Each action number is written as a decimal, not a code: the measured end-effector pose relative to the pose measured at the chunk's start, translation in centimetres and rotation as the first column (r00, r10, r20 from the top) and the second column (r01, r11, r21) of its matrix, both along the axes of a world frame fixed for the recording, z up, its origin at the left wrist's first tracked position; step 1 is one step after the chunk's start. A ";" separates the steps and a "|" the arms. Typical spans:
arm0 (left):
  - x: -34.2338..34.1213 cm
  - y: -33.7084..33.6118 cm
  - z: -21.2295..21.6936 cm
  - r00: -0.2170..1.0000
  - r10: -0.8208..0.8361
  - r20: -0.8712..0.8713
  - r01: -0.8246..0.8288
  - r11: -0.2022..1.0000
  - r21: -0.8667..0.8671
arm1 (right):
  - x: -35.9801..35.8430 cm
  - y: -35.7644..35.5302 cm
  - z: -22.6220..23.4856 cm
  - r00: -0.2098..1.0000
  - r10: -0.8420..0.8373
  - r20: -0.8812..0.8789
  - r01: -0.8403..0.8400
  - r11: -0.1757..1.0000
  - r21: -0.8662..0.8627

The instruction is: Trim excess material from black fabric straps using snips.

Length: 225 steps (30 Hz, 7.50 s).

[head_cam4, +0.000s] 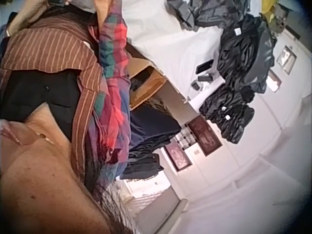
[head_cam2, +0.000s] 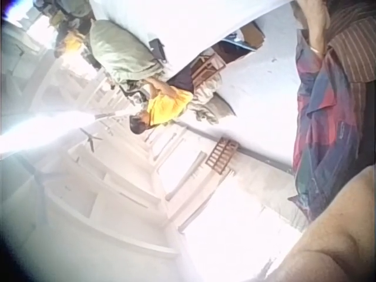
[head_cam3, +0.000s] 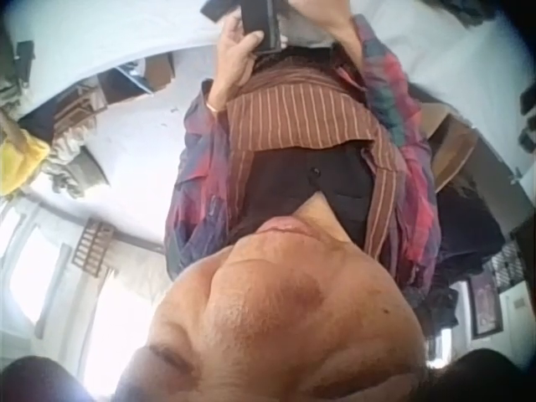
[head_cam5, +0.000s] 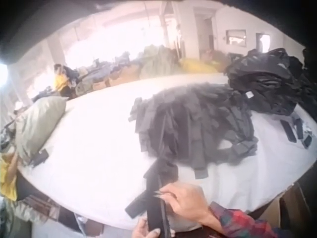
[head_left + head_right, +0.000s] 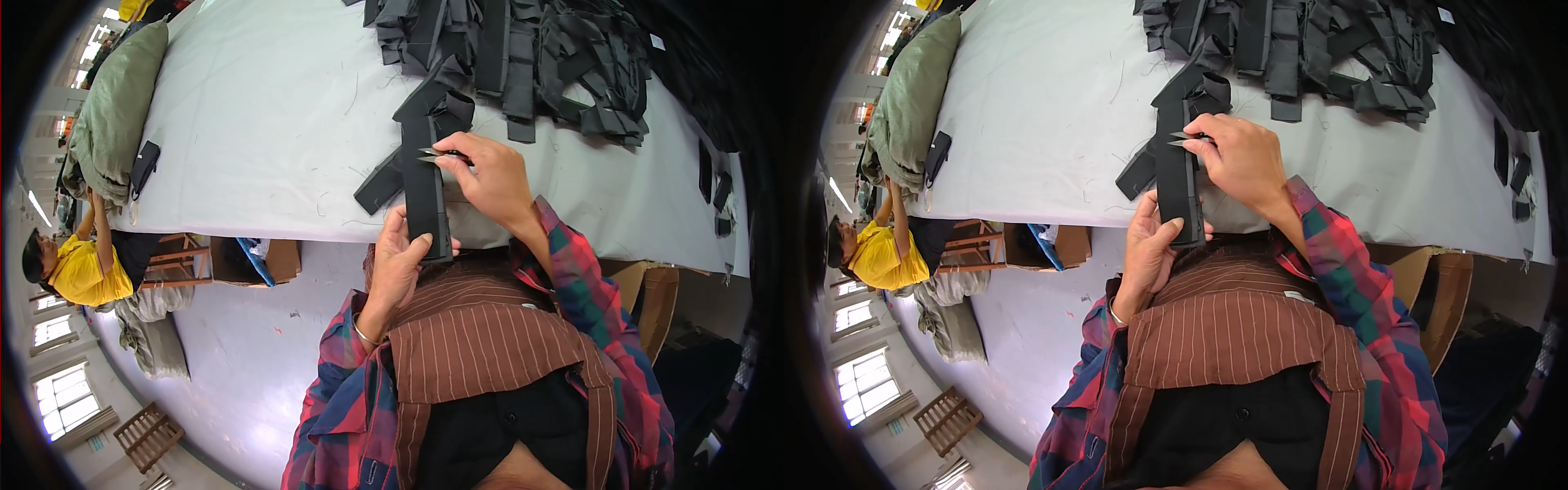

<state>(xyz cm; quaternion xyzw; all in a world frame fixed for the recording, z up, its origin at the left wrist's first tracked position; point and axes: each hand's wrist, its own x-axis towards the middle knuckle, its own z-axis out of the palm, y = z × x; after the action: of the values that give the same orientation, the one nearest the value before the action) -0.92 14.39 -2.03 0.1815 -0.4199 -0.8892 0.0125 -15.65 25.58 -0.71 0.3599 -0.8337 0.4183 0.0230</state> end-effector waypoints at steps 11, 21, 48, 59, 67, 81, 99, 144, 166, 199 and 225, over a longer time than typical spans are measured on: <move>0.0 -0.2 -0.9 0.998 -0.018 0.064 0.019 1.000 -0.019 | -0.5 -1.9 -1.4 0.997 0.026 -0.076 -0.024 0.999 0.029; 0.5 -0.1 -1.0 0.992 -0.112 -0.058 0.095 0.964 -0.247 | -2.3 -1.3 -2.1 0.939 -0.092 0.330 0.128 0.988 -0.088; 0.3 -1.6 1.4 0.993 0.117 -0.020 -0.117 0.993 -0.001 | 1.8 1.4 1.6 0.993 0.097 0.065 -0.084 0.979 -0.183; 0.3 -1.5 1.4 0.991 0.134 -0.013 -0.133 0.991 0.026 | 2.3 2.4 1.3 0.980 0.082 -0.179 -0.103 0.989 -0.111; 0.2 -1.5 1.6 0.991 0.133 -0.032 -0.131 0.990 0.056 | 3.3 1.8 0.9 0.973 0.100 -0.209 -0.125 0.986 -0.109; 0.2 -1.2 1.2 0.990 0.134 -0.035 -0.132 0.989 0.068 | 2.7 2.0 0.6 0.953 0.049 -0.298 -0.072 0.995 -0.067; -0.1 -2.3 0.3 0.997 0.048 -0.061 -0.050 0.998 -0.031 | 3.6 1.6 -1.4 0.774 0.317 0.548 -0.163 0.936 -0.312; 0.4 -1.9 0.8 0.977 0.206 0.051 -0.182 0.937 -0.299 | 3.0 -1.9 0.6 0.856 0.236 0.460 -0.061 0.930 -0.362; 0.8 -2.5 1.5 0.985 0.157 0.073 -0.131 0.950 -0.285 | 3.0 -2.7 1.2 0.832 0.282 0.478 -0.079 0.912 -0.402; 2.2 -3.1 1.7 0.995 0.076 0.068 -0.048 0.937 -0.346 | 2.6 -2.9 1.5 0.840 0.283 0.463 -0.054 0.893 -0.446; 2.3 -5.2 3.7 0.996 0.089 -0.031 -0.093 0.888 -0.450 | 1.5 0.0 4.1 0.926 0.374 0.058 -0.362 0.920 -0.151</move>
<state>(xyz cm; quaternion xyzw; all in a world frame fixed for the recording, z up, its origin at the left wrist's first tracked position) 1.42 9.19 1.70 0.1890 -0.6053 -0.7670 0.0979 -14.15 25.56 3.38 0.4894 -0.7207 0.4865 -0.0671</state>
